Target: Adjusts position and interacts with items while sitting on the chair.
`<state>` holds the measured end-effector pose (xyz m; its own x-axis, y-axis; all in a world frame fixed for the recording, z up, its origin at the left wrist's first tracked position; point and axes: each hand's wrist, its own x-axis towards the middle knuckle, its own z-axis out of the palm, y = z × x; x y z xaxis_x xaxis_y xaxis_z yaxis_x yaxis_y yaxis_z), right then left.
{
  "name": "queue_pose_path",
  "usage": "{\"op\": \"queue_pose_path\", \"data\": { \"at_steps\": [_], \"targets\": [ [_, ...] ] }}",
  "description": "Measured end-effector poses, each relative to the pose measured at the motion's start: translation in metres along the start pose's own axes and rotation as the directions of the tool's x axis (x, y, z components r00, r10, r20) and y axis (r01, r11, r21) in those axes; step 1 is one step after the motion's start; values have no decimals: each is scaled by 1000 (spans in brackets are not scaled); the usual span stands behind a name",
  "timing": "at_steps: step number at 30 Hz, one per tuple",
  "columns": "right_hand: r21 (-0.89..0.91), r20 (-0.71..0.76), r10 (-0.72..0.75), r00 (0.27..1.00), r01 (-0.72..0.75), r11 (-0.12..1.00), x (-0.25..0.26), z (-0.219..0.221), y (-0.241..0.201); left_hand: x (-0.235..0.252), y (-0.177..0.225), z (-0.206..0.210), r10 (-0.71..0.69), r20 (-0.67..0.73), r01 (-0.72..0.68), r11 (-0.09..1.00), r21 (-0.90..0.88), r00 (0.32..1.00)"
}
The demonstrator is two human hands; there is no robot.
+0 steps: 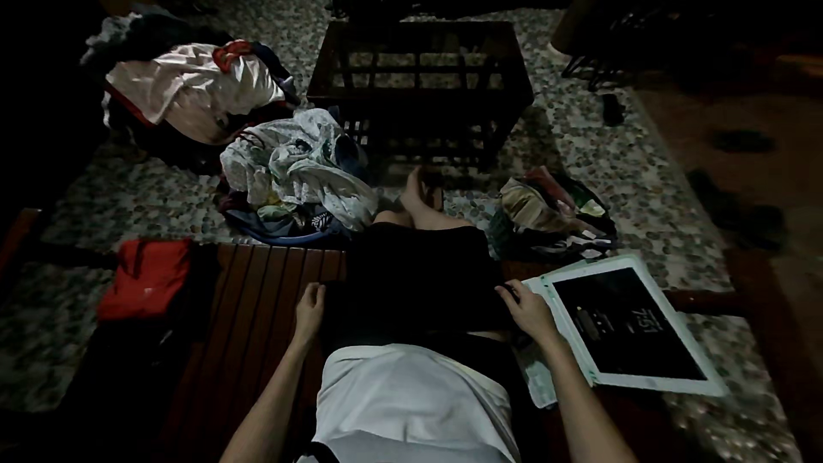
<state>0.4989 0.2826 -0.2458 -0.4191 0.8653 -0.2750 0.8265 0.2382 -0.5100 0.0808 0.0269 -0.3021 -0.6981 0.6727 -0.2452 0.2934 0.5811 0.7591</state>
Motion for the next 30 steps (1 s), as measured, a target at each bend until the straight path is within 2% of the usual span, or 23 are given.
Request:
{"op": "queue_pose_path", "data": {
  "at_steps": [2,4,6,7,9,11,12,14,16,18,20,22,24,25,27,29,30],
  "targets": [
    [26,35,-28,999,27,999,6,-7,-2,13,0,-5,-60,219,10,975,224,974],
    [94,0,-110,994,109,990,22,-22,-12,32,16,-9,-51,259,-27,957,287,965],
    [116,-85,-123,989,132,984,45,-36,-32,59,38,-10,113,185,-149,969,196,976],
    [123,-134,-113,985,129,984,60,-37,-43,75,49,-7,217,179,-242,960,137,960],
    [121,-167,-100,981,121,985,91,-32,-57,108,71,4,374,288,-408,910,69,882],
    [114,-68,-97,993,104,988,120,-23,-63,131,90,16,436,439,-520,850,87,786],
    [106,-6,-93,996,93,990,131,-20,-65,138,98,19,425,493,-547,828,128,759],
    [71,53,-83,995,79,994,137,-25,-71,145,108,12,368,537,-574,768,284,759],
    [1,-19,-131,991,131,991,129,-37,-71,141,111,-7,424,469,-620,657,428,774],
    [-79,-163,-219,962,208,975,111,-49,-63,127,107,-34,592,310,-660,578,480,744],
    [-144,-305,-322,896,291,946,83,-60,-55,105,99,-60,769,160,-728,485,484,618],
    [-200,-371,-407,835,357,913,44,-59,-47,71,85,-80,835,118,-767,426,480,537],
    [-239,-377,-449,810,383,892,5,-46,-39,33,64,-89,828,130,-781,446,436,545],
    [-238,-369,-448,814,384,892,-11,-36,-34,16,51,-89,807,147,-780,479,402,572],
    [-229,-339,-428,838,368,901,-32,-15,-23,-6,23,-82,695,222,-725,611,319,684],
    [-204,-296,-371,880,321,925,-41,1,-12,-15,3,-71,418,385,-507,846,165,823],
    [-202,-286,-336,897,286,937,-41,6,-8,-18,-3,-64,280,437,-340,939,62,855]
  ]
}}
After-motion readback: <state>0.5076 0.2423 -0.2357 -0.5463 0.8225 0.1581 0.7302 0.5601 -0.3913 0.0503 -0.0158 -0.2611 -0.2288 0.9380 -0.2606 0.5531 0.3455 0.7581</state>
